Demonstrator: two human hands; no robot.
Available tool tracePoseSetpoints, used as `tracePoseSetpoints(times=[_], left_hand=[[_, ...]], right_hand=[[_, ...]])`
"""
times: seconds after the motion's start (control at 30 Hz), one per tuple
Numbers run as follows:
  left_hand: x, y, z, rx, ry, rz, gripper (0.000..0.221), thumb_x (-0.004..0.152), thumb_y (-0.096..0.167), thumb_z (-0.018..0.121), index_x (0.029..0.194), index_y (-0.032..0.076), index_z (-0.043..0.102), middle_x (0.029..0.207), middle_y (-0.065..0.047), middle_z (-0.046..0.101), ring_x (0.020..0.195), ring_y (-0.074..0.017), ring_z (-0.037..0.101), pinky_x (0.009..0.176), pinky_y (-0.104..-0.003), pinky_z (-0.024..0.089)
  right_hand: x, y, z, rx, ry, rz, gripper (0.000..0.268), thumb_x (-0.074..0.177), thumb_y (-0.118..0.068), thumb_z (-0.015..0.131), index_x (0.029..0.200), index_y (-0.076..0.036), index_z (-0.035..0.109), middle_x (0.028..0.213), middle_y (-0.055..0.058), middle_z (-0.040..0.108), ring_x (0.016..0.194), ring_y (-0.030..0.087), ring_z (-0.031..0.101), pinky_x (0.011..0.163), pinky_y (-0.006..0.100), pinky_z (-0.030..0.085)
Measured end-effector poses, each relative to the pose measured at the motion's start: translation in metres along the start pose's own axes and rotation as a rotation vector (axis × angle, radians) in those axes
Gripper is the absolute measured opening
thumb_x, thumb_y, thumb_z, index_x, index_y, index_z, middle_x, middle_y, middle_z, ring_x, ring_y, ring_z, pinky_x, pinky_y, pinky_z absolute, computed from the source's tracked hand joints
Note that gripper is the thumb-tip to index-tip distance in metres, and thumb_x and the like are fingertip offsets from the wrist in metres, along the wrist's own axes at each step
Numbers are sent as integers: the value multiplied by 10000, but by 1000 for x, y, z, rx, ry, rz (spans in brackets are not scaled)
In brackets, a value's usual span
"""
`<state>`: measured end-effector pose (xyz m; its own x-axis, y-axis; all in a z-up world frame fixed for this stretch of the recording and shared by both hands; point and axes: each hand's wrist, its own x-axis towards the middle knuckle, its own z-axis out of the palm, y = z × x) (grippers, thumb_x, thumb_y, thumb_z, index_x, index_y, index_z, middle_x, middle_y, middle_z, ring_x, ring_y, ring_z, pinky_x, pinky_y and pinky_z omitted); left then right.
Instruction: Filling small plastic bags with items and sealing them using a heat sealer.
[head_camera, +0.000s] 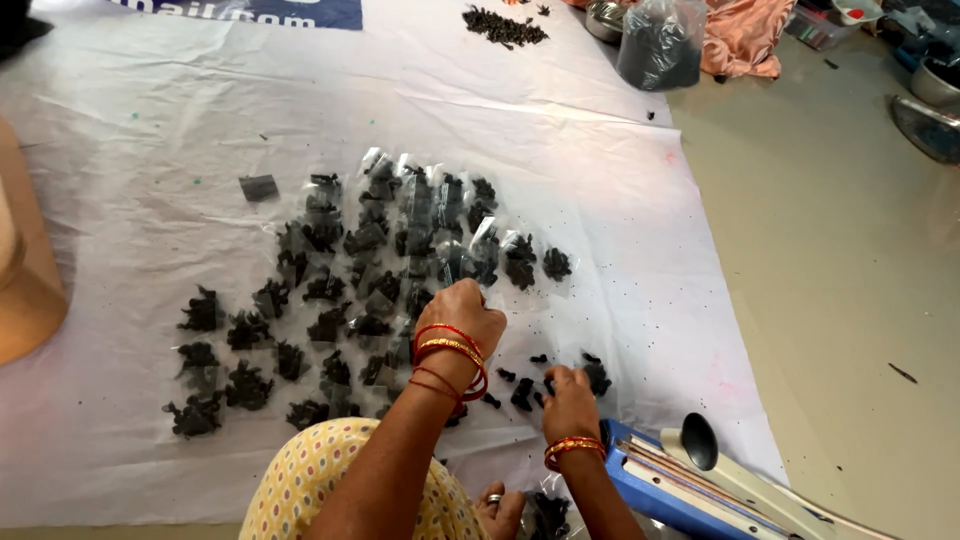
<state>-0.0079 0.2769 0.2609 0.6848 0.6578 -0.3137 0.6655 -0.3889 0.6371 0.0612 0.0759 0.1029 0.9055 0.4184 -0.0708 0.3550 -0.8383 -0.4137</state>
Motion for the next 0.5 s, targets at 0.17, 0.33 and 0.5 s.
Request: tracePoseSetpoints(times=[0.17, 0.33, 0.5], left_hand=[[1, 3, -1, 5, -24, -12, 167, 870, 203, 669, 977, 78, 697, 1028, -151, 739, 970, -326, 731, 857, -428, 597], [2, 2, 3, 19, -29, -7, 175, 870, 201, 672, 990, 78, 702, 1056, -157, 731, 996, -335, 724, 871, -435, 597], [0, 4, -3, 16, -28, -16, 189, 859, 180, 669, 1008, 72, 714, 1081, -168, 726, 1022, -349, 712, 889, -439, 589]], right_hand=[[-7, -21, -22, 75, 98, -41, 324, 857, -11, 682, 1158, -130, 670, 1200, 118, 637, 1024, 343, 670, 908, 423, 531], [4, -10, -13, -69, 27, -168, 296, 800, -94, 752, 1087, -160, 725, 1195, 111, 637, 1097, 346, 616, 980, 432, 479], [10, -10, -34, -7, 72, 44, 202, 928, -68, 607, 1094, -129, 705, 1237, 98, 649, 1090, 310, 661, 979, 410, 510]])
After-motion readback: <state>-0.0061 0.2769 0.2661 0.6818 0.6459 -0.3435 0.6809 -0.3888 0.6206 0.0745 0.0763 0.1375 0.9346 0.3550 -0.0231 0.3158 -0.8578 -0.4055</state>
